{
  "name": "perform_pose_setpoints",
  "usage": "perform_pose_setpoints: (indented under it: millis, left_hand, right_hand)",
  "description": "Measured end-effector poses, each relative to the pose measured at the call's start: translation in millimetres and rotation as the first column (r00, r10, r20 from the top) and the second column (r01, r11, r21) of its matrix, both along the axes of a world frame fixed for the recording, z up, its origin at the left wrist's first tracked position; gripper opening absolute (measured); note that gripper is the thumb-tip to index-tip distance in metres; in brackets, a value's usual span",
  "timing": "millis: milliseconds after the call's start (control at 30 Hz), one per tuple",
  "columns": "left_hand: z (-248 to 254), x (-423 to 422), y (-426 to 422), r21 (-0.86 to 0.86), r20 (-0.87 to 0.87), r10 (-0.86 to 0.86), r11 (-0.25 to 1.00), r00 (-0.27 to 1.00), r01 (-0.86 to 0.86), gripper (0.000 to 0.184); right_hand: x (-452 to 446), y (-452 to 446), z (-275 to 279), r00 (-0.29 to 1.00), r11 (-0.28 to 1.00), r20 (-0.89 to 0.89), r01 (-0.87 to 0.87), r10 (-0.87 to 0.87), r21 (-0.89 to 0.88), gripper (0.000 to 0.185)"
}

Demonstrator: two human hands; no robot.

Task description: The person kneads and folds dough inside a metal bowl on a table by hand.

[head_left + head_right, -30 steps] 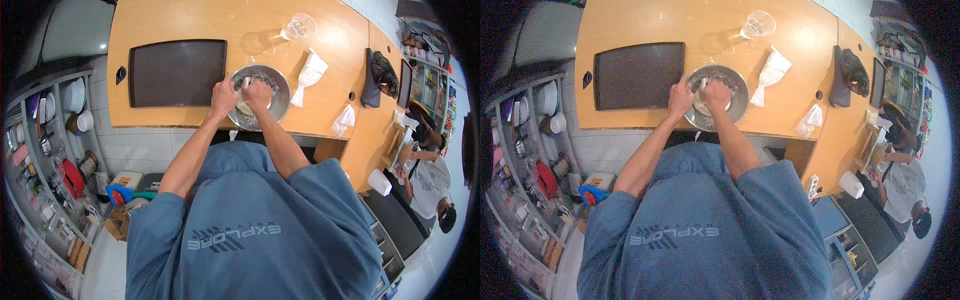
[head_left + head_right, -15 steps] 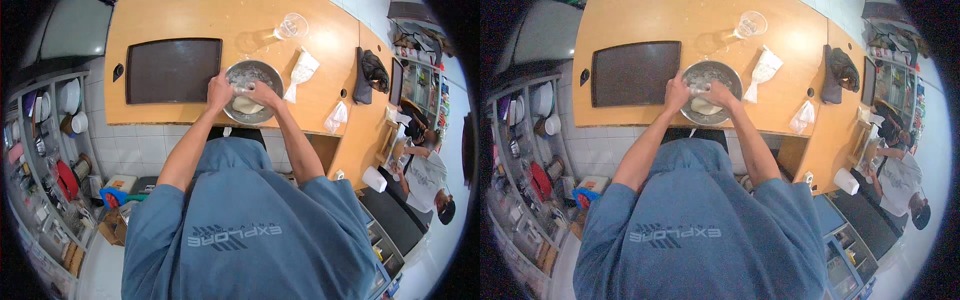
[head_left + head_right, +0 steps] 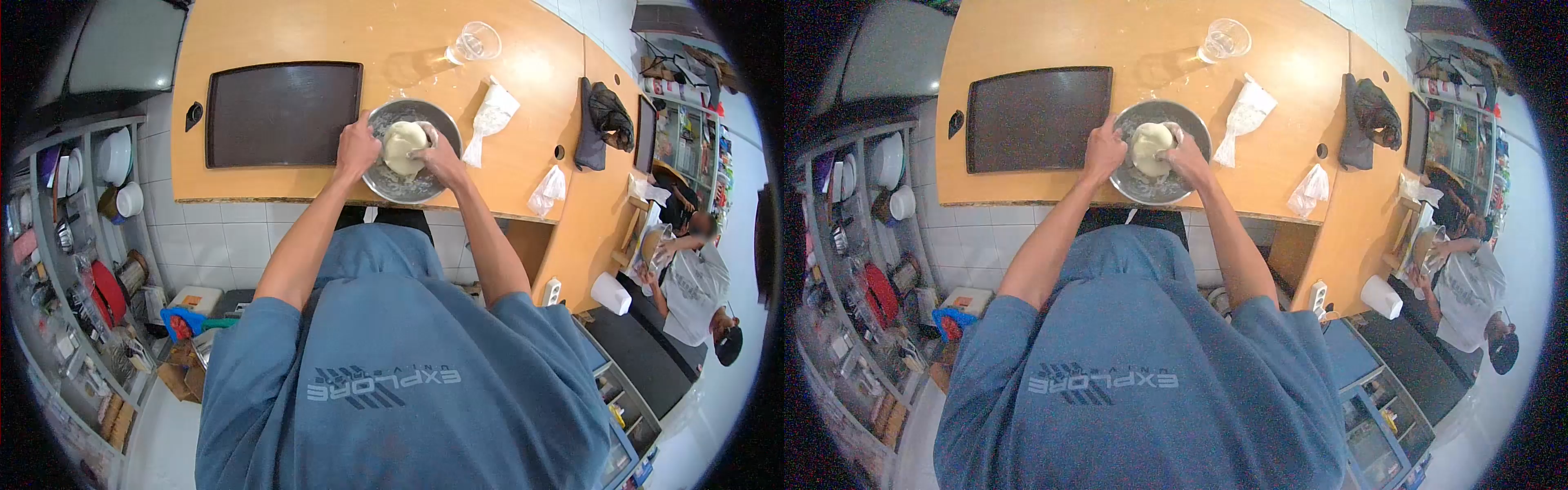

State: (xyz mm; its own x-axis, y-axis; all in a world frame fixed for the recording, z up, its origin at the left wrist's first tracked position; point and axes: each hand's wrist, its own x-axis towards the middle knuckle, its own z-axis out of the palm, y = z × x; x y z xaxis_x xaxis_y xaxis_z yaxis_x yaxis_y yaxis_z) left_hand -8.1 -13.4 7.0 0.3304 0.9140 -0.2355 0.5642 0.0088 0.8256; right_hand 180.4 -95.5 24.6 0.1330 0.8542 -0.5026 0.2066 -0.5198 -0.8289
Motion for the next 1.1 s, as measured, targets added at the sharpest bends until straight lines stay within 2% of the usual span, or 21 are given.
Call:
perform_pose_setpoints:
  millis: [133,233,333,367,433,467,533,567,667,767,800,900,1000,1100]
  left_hand:
    - [0,-2,1,-0.018,-0.044,-0.042,0.999,0.998,0.041,0.038]
    - [0,-1,1,-0.004,-0.059,-0.053,0.999,0.997,0.053,0.034]
    - [-1,-1,0,0.005,-0.056,-0.063,0.998,0.996,0.063,0.031]
    - [-2,-1,0,0.017,-0.049,-0.063,0.998,0.997,0.064,0.03]
    - [-4,0,0,0.035,-0.041,-0.061,0.997,0.997,0.062,0.029]
    - [-6,0,-1,0.039,-0.04,-0.058,0.997,0.998,0.06,0.029]
    - [-4,0,0,0.041,-0.045,-0.054,0.998,0.998,0.056,0.028]
    - [-4,0,0,0.037,-0.052,-0.053,0.998,0.997,0.055,0.027]
    - [1,0,-2,0.04,-0.052,-0.042,0.998,0.998,0.045,0.025]
    - [0,1,1,0.035,-0.067,-0.047,0.998,0.997,0.05,0.024]
    - [-1,2,1,0.027,-0.077,-0.052,0.998,0.996,0.054,0.023]
    - [0,0,-1,0.01,-0.068,-0.028,1.0,0.997,0.029,0.029]
    - [-2,-6,1,0.031,-0.031,-0.056,0.998,0.998,0.057,0.029]
    - [-8,-6,2,0.055,-0.029,-0.07,0.996,0.997,0.072,0.03]
  right_hand:
    - [6,0,-11,0.994,0.995,0.069,-0.088,0.085,0.038,0.047]
    - [9,6,-1,0.993,0.992,0.099,-0.055,0.066,-0.11,0.048]
    - [2,15,-14,0.914,0.994,0.403,0.0,0.044,-0.108,0.063]
    - [-3,16,-17,0.867,0.982,0.496,0.054,0.043,-0.18,0.066]
    - [-27,26,27,0.749,0.936,0.659,0.18,0.07,-0.304,0.072]
    - [-29,25,33,0.704,0.947,0.69,0.079,0.167,-0.31,0.064]
    - [-33,22,19,0.638,0.951,0.742,0.051,0.205,-0.306,0.058]
    - [-36,21,11,0.604,0.951,0.765,0.035,0.224,-0.306,0.055]
    - [-53,16,6,0.632,0.992,0.77,0.009,0.09,-0.123,0.048]
    - [-69,7,-19,0.652,0.992,0.758,0.072,0.03,-0.101,0.042]
    - [-72,5,-13,0.686,0.997,0.726,0.008,0.05,-0.076,0.039]
    - [-84,-7,-32,0.541,0.978,0.836,-0.113,-0.088,0.176,0.029]
    - [-82,-1,-39,0.597,0.998,0.801,-0.008,-0.051,0.069,0.027]
    - [-80,5,-42,0.575,0.999,0.817,-0.011,-0.028,0.042,0.025]
